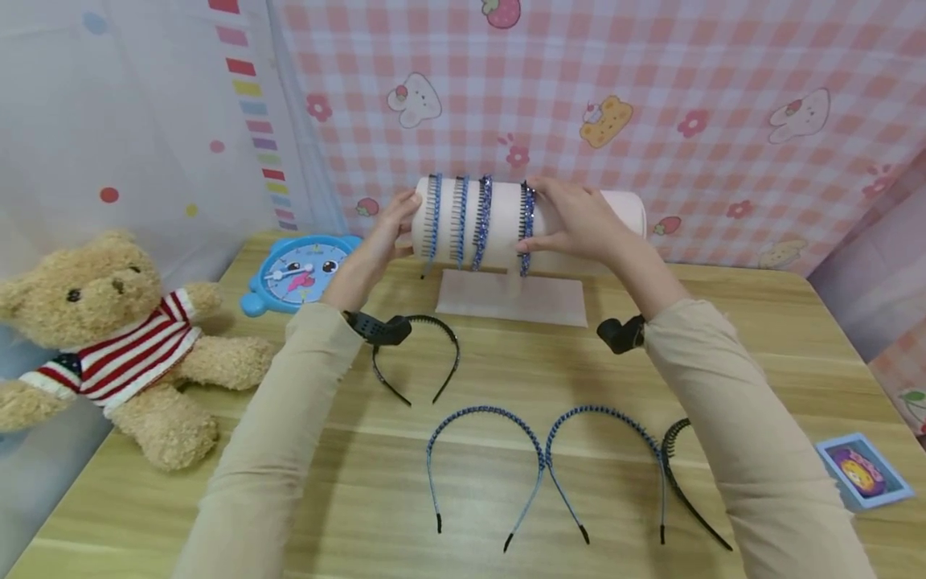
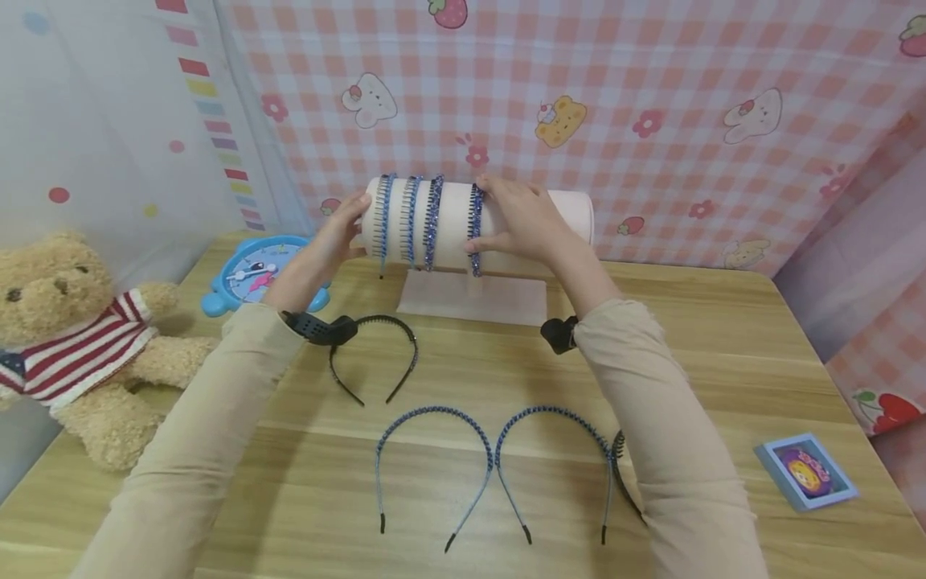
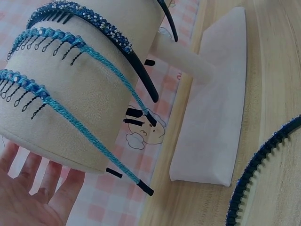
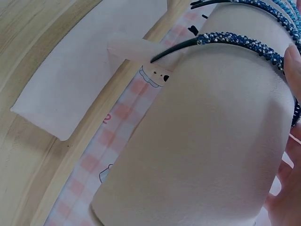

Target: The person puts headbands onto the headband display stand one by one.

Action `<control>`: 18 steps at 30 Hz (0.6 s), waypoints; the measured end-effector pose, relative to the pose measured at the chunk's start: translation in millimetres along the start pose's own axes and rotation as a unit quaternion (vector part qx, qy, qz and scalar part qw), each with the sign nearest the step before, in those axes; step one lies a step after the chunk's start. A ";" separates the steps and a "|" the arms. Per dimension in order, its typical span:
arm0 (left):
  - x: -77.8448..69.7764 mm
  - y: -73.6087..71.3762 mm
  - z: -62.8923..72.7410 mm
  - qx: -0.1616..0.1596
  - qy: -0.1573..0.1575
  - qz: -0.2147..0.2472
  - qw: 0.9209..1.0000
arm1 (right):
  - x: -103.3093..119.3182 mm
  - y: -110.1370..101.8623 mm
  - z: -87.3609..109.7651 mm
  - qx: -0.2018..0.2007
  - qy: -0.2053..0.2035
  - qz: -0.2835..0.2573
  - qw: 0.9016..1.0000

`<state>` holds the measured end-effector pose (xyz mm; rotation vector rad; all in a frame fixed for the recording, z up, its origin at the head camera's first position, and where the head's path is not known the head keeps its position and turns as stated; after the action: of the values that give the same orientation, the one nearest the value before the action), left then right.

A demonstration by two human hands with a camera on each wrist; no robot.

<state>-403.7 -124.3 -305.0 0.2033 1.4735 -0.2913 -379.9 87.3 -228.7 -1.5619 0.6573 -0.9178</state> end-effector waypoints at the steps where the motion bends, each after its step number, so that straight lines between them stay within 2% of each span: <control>1: -0.2 0.3 0.2 -0.001 -0.001 -0.002 1.000 | -0.2 -0.2 -0.7 0.001 0.001 -0.005 1.000; 8: -0.4 -0.3 2.2 -0.002 -0.001 -0.003 1.000 | 1.7 1.1 -6.3 0.010 0.008 -0.022 1.000; 18: 1.5 -1.9 -1.8 -0.005 -0.002 0.004 1.000 | 12.1 6.8 -9.3 0.005 0.000 0.009 1.000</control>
<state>-405.9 -125.6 -306.6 0.1997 1.4703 -0.2772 -380.7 71.1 -232.5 -1.5448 0.6641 -0.9059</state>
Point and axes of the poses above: each hand's wrist, its own z-axis away from the middle knuckle, its own y-axis out of the palm, x = y × z, the point moved 9 cm from there along -z, towards the middle knuckle, and after that the axes turned 7 degrees about x, right-handed, at the moved point
